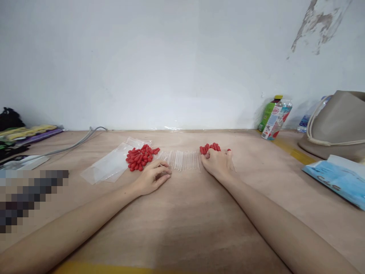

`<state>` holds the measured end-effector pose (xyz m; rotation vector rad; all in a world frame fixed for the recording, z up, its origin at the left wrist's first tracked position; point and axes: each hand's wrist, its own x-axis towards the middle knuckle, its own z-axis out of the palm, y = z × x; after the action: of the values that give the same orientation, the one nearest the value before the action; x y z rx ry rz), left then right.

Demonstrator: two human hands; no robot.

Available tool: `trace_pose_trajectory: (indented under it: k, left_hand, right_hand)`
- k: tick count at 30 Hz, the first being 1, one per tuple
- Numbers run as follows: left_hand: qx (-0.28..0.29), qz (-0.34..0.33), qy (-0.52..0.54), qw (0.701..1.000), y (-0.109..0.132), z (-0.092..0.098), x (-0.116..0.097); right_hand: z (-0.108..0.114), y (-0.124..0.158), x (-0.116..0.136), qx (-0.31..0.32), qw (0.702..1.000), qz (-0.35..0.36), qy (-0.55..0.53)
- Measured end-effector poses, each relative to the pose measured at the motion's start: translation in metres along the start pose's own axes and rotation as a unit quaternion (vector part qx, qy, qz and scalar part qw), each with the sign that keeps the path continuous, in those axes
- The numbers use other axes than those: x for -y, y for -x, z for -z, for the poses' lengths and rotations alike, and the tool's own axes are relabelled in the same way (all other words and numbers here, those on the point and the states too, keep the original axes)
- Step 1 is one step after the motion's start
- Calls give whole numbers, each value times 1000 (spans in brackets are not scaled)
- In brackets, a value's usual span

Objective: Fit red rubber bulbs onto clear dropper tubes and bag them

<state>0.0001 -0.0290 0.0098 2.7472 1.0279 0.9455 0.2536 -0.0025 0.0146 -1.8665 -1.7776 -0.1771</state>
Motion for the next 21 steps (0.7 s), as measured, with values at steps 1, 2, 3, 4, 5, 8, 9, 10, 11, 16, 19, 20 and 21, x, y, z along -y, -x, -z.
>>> trace_pose_trajectory:
  k: [1, 2, 3, 4, 5, 8, 9, 10, 11, 16, 19, 20, 21]
  left_hand:
    - [-4, 2, -9, 1000, 0, 0, 0]
    - [-11, 6, -23, 1000, 0, 0, 0]
    - [-21, 13, -39, 999, 0, 0, 0]
    - [-35, 23, -58, 997, 0, -1, 0]
    - [-53, 35, -76, 995, 0, -1, -1]
    - [-100, 76, -119, 985, -2, 0, 0]
    - [-112, 90, -131, 981, -3, 0, 1]
    - [-122, 103, -141, 977, -4, 1, 2]
    - [-129, 116, -152, 973, -5, 2, 3]
    - [-153, 171, -206, 951, -13, 15, 15]
    - [-144, 203, -229, 941, -18, 27, 26]
    - [-136, 212, -234, 939, -20, 32, 29]
    - [-124, 218, -237, 939, -22, 36, 33]
  right_hand:
    - [0, 1, 2, -7, 1000, 6, -1]
    - [-1, 3, 4, -10, 1000, 15, -1]
    - [-1, 5, 6, -9, 1000, 27, 0]
    - [-2, 6, 8, -7, 999, 40, 2]
    - [-3, 7, 10, -5, 999, 54, 5]
    - [-6, 9, 13, -4, 997, 73, 19]
    - [-7, 9, 14, -1, 997, 73, 26]
    - [-7, 9, 15, 3, 997, 71, 34]
    - [-7, 8, 16, 8, 997, 71, 42]
    - [-4, 8, 20, 20, 993, 82, 88]
    - [-6, 10, 19, 18, 993, 80, 90]
    - [-8, 11, 18, 8, 994, 77, 83]
    - [-10, 13, 17, -10, 995, 74, 70]
